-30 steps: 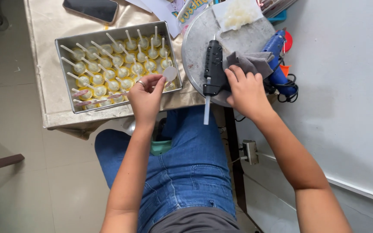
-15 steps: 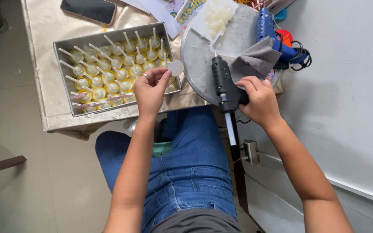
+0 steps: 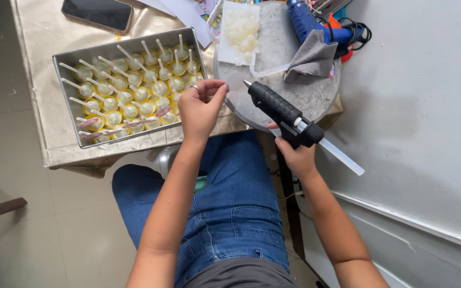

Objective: Affixing decorative labels to wrapped lollipops using a hot glue gun.

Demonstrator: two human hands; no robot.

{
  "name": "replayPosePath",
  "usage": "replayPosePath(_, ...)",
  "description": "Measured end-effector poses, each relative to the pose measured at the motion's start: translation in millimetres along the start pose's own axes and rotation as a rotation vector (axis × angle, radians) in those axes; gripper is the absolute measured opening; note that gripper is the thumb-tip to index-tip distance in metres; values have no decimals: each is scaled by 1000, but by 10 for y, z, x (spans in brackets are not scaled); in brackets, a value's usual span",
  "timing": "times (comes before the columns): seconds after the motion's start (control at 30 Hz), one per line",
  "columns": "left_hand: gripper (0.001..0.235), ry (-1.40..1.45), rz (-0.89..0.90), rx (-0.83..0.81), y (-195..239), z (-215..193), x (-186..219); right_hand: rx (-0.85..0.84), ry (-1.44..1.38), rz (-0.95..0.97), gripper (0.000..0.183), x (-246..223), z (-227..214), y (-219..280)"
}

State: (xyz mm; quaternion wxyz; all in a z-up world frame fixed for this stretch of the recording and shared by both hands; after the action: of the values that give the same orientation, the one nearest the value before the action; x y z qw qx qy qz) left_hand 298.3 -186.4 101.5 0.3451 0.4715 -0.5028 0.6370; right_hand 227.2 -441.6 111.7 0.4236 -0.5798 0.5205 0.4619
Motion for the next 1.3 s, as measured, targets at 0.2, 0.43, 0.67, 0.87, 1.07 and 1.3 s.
replayPosePath(0.2,15,5,-55,-45,25,138,32,67,-36,81,36,76,45,67)
replayPosePath(0.43,14,23,-33,-55,38,204,40,86,-55,33,34,36,64,60)
replayPosePath(0.67,14,42,-51,-58,68,256,52,108,-52,64,31,170,53,78)
replayPosePath(0.87,13,5,-62,-73,62,265,101,107,-59,20,30,154,47,84)
replayPosePath(1.07,14,-33,-72,-84,69,252,121,107,-60,5,30,179,34,124)
replayPosePath(1.3,14,-47,-62,-85,56,251,105,97,-47,37,30,245,49,129)
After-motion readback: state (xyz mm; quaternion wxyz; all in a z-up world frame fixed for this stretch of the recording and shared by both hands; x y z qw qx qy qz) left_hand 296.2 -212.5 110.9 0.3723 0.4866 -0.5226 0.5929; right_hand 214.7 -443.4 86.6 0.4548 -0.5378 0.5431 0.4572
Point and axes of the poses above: each hand's wrist, its own y-axis away from the middle knuckle, its own z-axis out of the palm, x = y × z, the point moved 9 cm from there along -y, towards the middle knuckle, and after that the axes turned 14 degrees about z, right-handed, at the moved point
